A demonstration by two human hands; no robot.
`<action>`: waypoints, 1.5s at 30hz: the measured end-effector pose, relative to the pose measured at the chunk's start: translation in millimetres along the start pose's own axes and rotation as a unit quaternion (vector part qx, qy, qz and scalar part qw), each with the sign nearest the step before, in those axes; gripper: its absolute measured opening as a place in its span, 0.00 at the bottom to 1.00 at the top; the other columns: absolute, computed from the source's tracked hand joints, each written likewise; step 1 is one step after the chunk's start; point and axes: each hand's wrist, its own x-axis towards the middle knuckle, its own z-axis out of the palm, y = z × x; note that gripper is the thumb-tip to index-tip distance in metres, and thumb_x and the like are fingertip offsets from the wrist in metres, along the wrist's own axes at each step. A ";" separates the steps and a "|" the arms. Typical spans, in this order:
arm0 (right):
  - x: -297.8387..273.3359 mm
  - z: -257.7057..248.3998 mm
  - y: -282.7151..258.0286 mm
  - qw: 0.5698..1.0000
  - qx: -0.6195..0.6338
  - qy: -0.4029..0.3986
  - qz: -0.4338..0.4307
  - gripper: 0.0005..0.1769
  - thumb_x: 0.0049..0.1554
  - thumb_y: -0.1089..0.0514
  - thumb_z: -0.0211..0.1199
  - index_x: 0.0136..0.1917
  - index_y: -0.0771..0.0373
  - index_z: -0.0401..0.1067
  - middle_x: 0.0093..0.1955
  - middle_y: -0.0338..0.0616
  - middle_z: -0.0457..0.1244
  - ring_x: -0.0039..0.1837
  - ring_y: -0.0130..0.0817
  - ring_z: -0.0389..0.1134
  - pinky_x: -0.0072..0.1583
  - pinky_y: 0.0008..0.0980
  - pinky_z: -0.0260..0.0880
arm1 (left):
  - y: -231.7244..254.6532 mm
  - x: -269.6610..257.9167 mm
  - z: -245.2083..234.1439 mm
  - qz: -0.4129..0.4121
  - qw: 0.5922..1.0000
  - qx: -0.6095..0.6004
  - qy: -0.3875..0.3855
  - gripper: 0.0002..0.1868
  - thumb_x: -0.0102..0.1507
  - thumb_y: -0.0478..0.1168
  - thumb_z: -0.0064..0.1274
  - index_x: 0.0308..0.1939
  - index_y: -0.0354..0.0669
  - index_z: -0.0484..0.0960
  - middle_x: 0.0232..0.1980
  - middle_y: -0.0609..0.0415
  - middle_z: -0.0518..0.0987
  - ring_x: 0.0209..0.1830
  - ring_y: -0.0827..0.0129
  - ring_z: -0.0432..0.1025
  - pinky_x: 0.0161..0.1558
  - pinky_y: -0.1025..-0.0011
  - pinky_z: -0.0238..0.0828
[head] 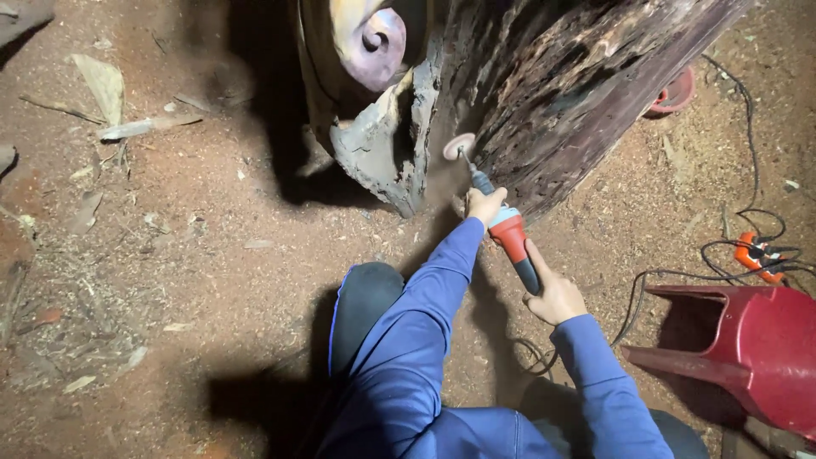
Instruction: Using a handheld rotary tool with a sanding attachment to smooth and refine the surface of a large wood sculpture.
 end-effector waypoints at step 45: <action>4.0 -32.4 121.5 0.962 -0.012 0.224 -0.156 0.62 0.38 0.59 0.67 0.84 0.44 0.49 0.69 0.51 0.64 0.56 0.55 0.72 0.55 0.45 0.74 | 85.8 -116.2 40.6 0.215 0.959 -0.187 -0.013 0.24 0.58 0.45 0.56 0.47 0.32 0.66 0.33 0.47 0.80 0.27 0.64 0.75 0.34 0.69 0.77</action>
